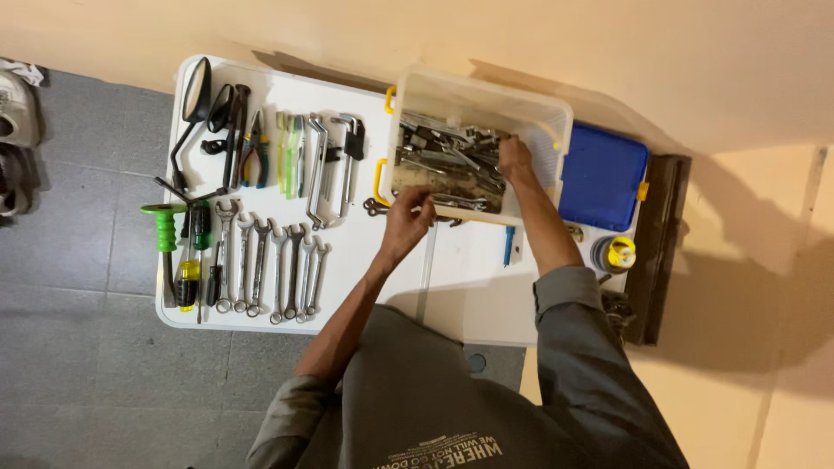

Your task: The person sorts wrenches and other hand tools out of a plastic storage bin and arranges them in neat rows on a white folding table, occasionally picking up individual tools to reposition them. The bin is emptied gradually as the tools are laid out by type.

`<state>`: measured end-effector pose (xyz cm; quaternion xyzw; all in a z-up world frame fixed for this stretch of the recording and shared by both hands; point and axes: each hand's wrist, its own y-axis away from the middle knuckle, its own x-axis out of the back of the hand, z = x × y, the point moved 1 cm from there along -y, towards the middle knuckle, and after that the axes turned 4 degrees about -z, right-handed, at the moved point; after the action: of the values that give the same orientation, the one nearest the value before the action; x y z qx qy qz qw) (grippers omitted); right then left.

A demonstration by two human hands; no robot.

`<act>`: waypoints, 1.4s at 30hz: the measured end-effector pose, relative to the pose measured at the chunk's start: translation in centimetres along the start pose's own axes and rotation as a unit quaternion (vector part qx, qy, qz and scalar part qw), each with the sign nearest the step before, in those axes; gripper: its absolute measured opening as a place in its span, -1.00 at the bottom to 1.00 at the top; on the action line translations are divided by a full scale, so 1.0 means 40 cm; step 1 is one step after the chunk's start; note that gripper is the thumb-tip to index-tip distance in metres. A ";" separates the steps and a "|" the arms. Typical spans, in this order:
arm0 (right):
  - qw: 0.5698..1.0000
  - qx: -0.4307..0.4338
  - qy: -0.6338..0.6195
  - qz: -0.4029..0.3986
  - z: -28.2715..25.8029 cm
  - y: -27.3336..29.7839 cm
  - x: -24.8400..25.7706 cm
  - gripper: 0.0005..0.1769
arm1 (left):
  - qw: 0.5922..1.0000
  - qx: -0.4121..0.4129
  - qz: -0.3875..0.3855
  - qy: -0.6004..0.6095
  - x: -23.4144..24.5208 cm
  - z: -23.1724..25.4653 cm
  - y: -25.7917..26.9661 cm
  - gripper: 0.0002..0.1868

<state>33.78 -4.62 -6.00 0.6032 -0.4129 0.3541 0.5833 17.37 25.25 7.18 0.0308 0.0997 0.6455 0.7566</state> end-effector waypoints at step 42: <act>0.638 0.047 -0.765 0.069 0.184 0.851 0.149 -0.69 | 0.973 0.070 -0.206 0.077 -0.490 0.019 0.091 -0.65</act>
<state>4.79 -11.74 12.92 0.6552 -0.7346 -0.1762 0.0034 11.11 6.65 10.75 0.0128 0.2066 0.4679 0.8592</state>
